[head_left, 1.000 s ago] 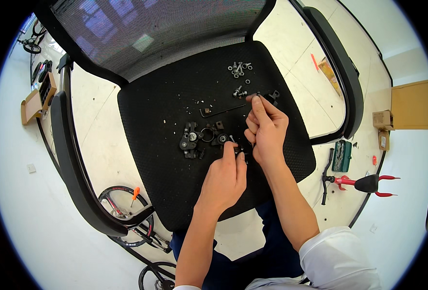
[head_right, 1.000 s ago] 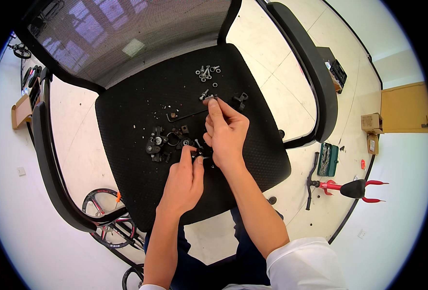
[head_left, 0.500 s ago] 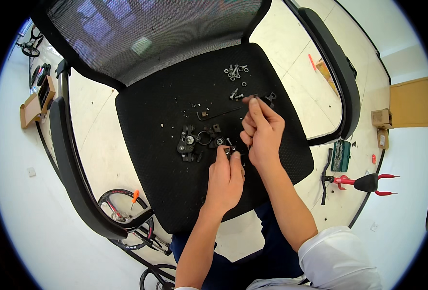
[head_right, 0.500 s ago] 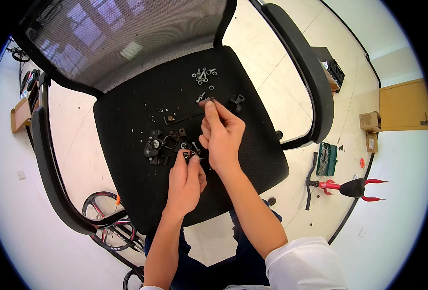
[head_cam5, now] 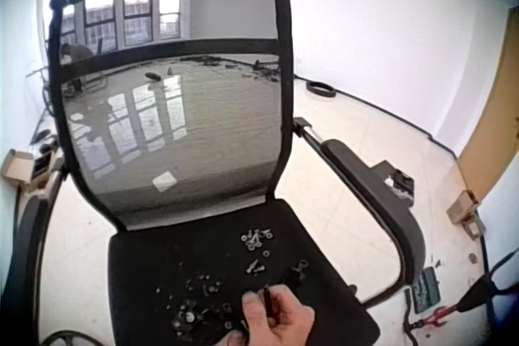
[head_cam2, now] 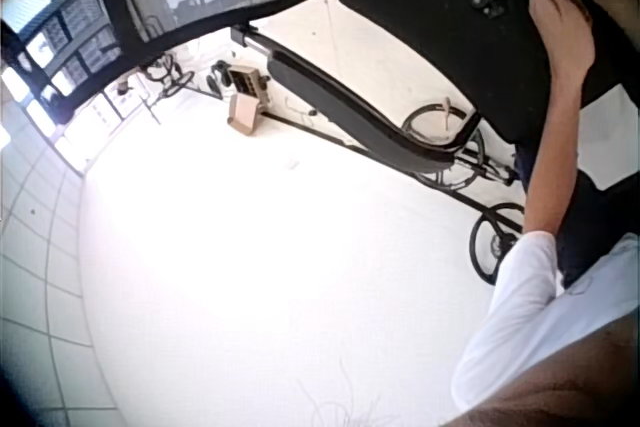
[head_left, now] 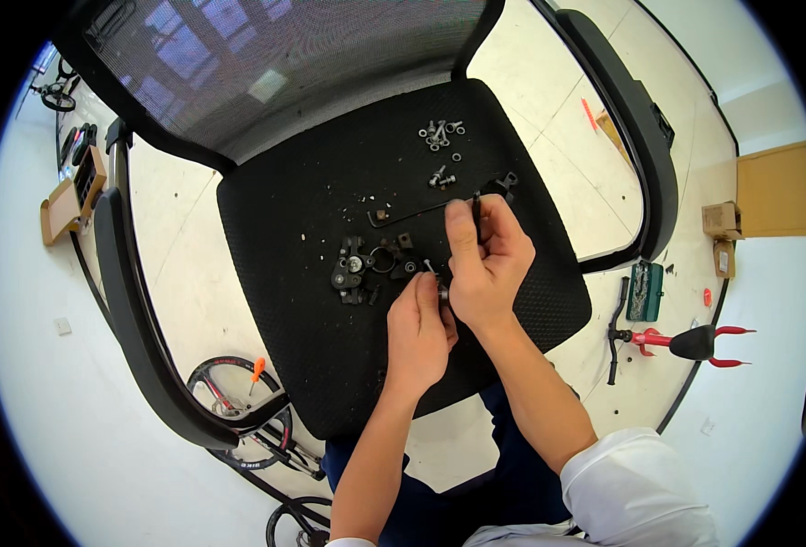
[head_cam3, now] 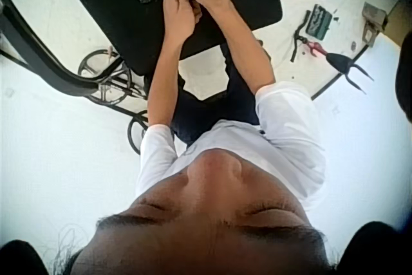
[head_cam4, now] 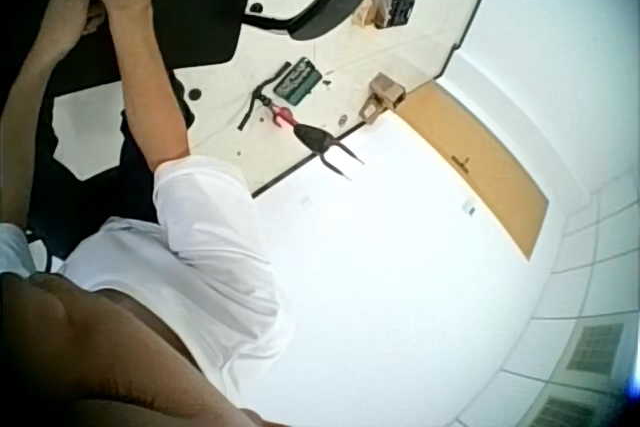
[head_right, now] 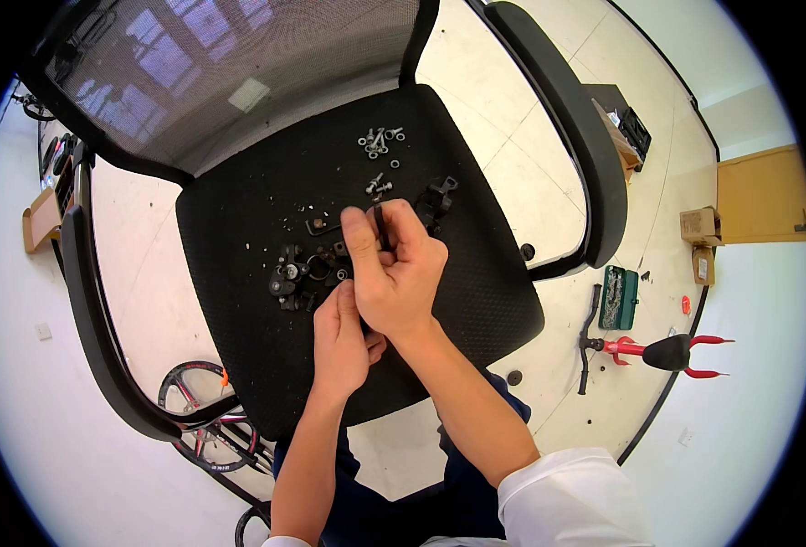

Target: The person assembles small mechanical parts on a black office chair seat. They pick up and fit together various metal components, including gears, bolts, and brackets, using both hands. The workspace is cluttered with additional parts and tools.

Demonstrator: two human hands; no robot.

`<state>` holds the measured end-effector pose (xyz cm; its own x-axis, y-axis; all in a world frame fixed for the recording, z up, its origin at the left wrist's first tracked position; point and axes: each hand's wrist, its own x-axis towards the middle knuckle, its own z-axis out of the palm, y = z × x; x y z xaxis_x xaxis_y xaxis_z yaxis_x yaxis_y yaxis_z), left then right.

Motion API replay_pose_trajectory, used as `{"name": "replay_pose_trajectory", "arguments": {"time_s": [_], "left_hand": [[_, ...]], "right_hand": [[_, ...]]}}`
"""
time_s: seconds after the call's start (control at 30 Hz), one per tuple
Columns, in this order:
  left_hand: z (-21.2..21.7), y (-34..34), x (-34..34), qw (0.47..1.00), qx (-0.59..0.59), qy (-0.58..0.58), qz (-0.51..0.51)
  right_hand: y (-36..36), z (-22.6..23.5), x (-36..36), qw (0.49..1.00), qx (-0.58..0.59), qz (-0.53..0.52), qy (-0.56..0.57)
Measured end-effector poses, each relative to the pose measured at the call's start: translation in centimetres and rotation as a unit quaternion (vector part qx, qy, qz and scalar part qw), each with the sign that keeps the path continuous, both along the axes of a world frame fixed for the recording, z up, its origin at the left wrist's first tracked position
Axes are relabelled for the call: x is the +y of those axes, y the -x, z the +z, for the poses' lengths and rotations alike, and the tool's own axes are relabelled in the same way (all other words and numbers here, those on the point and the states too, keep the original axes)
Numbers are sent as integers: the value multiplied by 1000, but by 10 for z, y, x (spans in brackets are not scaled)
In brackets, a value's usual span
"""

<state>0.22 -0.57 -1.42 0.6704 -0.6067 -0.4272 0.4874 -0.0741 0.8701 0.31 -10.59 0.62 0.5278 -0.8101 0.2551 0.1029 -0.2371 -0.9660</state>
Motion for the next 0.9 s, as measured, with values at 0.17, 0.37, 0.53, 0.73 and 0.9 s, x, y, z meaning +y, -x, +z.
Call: {"name": "replay_pose_trajectory", "arguments": {"time_s": [0.17,0.37,0.53,0.73,0.9], "left_hand": [[-3,2,4,995,55,54,68],[-26,-14,31,970,149,168,89],[-5,-33,36,994,21,3,105],[16,-66,65,947,164,125,247],[26,-72,87,934,225,229,158]], "right_hand": [[-2,24,13,1000,14,-11,18],[11,13,29,937,-56,267,219],[32,19,39,906,-9,340,250],[37,17,43,913,103,352,179],[34,6,3,895,235,370,-76]]}}
